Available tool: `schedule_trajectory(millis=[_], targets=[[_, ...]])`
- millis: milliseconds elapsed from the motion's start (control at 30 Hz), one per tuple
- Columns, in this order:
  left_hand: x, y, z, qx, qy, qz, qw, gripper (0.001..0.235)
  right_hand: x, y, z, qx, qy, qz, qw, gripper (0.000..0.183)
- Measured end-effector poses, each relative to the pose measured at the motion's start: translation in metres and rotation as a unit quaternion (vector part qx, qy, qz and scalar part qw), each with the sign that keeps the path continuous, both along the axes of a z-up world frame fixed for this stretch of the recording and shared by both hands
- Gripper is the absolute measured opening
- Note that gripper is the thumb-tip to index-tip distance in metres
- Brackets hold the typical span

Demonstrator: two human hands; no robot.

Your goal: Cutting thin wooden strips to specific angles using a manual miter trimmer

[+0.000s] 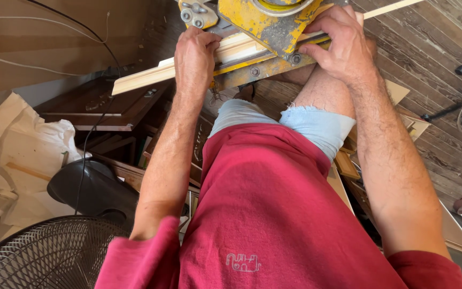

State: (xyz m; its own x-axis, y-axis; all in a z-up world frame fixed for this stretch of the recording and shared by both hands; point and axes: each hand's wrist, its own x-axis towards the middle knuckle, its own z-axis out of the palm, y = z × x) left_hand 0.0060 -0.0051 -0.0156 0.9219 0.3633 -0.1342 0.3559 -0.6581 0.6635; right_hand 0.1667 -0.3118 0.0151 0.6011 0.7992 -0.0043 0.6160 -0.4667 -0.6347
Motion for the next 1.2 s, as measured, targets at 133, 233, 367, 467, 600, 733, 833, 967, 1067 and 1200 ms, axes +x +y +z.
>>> schedule_trajectory(millis=[133, 233, 367, 467, 600, 733, 833, 967, 1067, 1200], targets=[[0.001, 0.001, -0.002, 0.005, 0.004, -0.003, 1.0, 0.01, -0.001, 0.003, 0.006, -0.007, 0.012, -0.005, 1.0, 0.031], [0.001, 0.003, -0.011, 0.015, 0.0, -0.011, 1.0, 0.01, -0.001, 0.004, 0.009, -0.016, 0.015, -0.005, 1.0, 0.031], [0.009, 0.003, 0.003, 0.077, 0.026, -0.054, 0.995, 0.01, 0.0, 0.004, 0.01, -0.008, 0.013, -0.001, 1.0, 0.032], [0.013, 0.003, 0.011, 0.087, 0.064, -0.059, 0.992, 0.013, -0.001, 0.004, 0.01, -0.001, 0.008, 0.003, 1.0, 0.031], [0.02, 0.006, 0.018, 0.091, 0.114, -0.064, 0.987, 0.02, -0.001, 0.006, 0.016, -0.014, 0.012, 0.0, 1.0, 0.03], [0.021, 0.007, 0.016, 0.079, 0.131, -0.057, 0.987, 0.03, 0.0, 0.005, 0.013, -0.002, 0.011, 0.005, 1.0, 0.031], [0.021, 0.008, 0.006, 0.127, 0.101, -0.074, 0.984, 0.019, -0.001, 0.005, 0.014, -0.008, 0.008, 0.005, 1.0, 0.031], [0.021, 0.008, 0.007, 0.136, 0.089, -0.073, 0.984, 0.019, 0.001, 0.006, 0.016, 0.001, 0.01, 0.009, 1.0, 0.028], [0.019, 0.007, 0.004, 0.131, 0.086, -0.063, 0.986, 0.021, -0.001, 0.003, 0.01, 0.004, 0.004, 0.01, 1.0, 0.031], [0.021, 0.006, 0.001, 0.13, 0.108, -0.057, 0.984, 0.028, -0.002, 0.002, 0.006, 0.014, 0.014, -0.002, 1.0, 0.032]])
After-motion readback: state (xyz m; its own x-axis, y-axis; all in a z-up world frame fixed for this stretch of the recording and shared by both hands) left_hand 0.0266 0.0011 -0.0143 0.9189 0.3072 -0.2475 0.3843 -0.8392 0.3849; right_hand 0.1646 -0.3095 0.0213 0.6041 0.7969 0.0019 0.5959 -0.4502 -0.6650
